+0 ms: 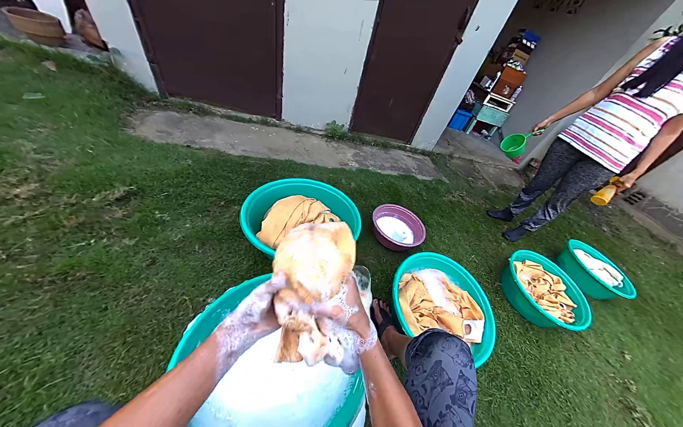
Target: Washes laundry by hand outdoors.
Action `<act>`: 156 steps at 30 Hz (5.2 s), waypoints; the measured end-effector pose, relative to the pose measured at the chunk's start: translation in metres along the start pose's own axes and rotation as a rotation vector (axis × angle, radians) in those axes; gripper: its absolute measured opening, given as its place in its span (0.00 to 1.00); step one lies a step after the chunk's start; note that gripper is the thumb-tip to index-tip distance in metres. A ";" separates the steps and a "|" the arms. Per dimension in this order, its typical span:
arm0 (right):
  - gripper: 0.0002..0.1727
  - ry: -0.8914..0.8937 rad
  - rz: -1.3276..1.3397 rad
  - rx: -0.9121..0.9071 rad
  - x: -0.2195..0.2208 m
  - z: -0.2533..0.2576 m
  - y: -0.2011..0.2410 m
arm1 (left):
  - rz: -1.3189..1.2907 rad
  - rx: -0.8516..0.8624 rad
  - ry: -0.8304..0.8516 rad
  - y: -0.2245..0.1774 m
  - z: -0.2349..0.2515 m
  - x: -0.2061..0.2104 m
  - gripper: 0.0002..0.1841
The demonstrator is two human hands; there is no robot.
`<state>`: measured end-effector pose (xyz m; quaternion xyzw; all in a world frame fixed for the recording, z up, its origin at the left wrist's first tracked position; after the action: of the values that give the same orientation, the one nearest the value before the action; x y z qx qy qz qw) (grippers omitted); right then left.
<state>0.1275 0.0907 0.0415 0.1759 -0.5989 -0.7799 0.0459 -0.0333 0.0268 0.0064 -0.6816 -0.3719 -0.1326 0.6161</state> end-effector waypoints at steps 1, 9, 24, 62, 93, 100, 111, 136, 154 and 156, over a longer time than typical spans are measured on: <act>0.57 0.058 -0.016 -0.003 0.000 -0.004 0.004 | -0.023 0.021 0.004 -0.004 -0.004 -0.003 0.31; 0.52 0.239 0.172 0.080 0.007 0.000 -0.010 | 0.089 0.252 -0.054 -0.010 -0.009 -0.006 0.21; 0.57 -0.194 -0.326 -0.070 0.047 -0.001 -0.019 | 0.659 0.273 -0.291 -0.001 0.005 -0.009 0.13; 0.55 0.011 -0.082 -0.192 0.078 -0.011 -0.049 | 0.131 0.363 -0.288 -0.040 0.010 -0.014 0.12; 0.59 0.178 0.109 -0.107 0.036 0.004 -0.021 | 0.202 0.281 -0.179 -0.046 -0.013 -0.019 0.06; 0.35 0.156 0.098 -0.125 0.035 -0.002 -0.020 | 0.281 0.211 -0.198 -0.040 -0.015 -0.021 0.07; 0.59 0.518 0.288 -0.021 0.017 0.006 -0.017 | 0.363 0.206 -0.185 -0.048 -0.016 -0.021 0.12; 0.33 0.352 0.225 0.195 0.014 -0.016 -0.015 | 0.484 0.219 -0.159 -0.038 -0.037 -0.022 0.11; 0.16 0.434 0.684 0.378 -0.002 -0.030 -0.048 | 0.563 0.324 -0.056 -0.027 -0.049 -0.019 0.13; 0.18 0.410 0.694 0.380 -0.001 -0.031 -0.045 | 0.412 0.419 -0.132 -0.025 -0.069 0.010 0.11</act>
<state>0.1450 0.0748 -0.0081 0.1210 -0.7337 -0.5432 0.3897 -0.0246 -0.0351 0.0455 -0.6079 -0.2845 0.1193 0.7316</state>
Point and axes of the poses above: each hand's wrist, its own z-axis towards the middle knuckle, its own x-axis out of the palm, y = z × x, the point moved 2 cm from there along z, towards the middle knuckle, and after that the axes turned 14 degrees about -y, right-handed, at the moved point
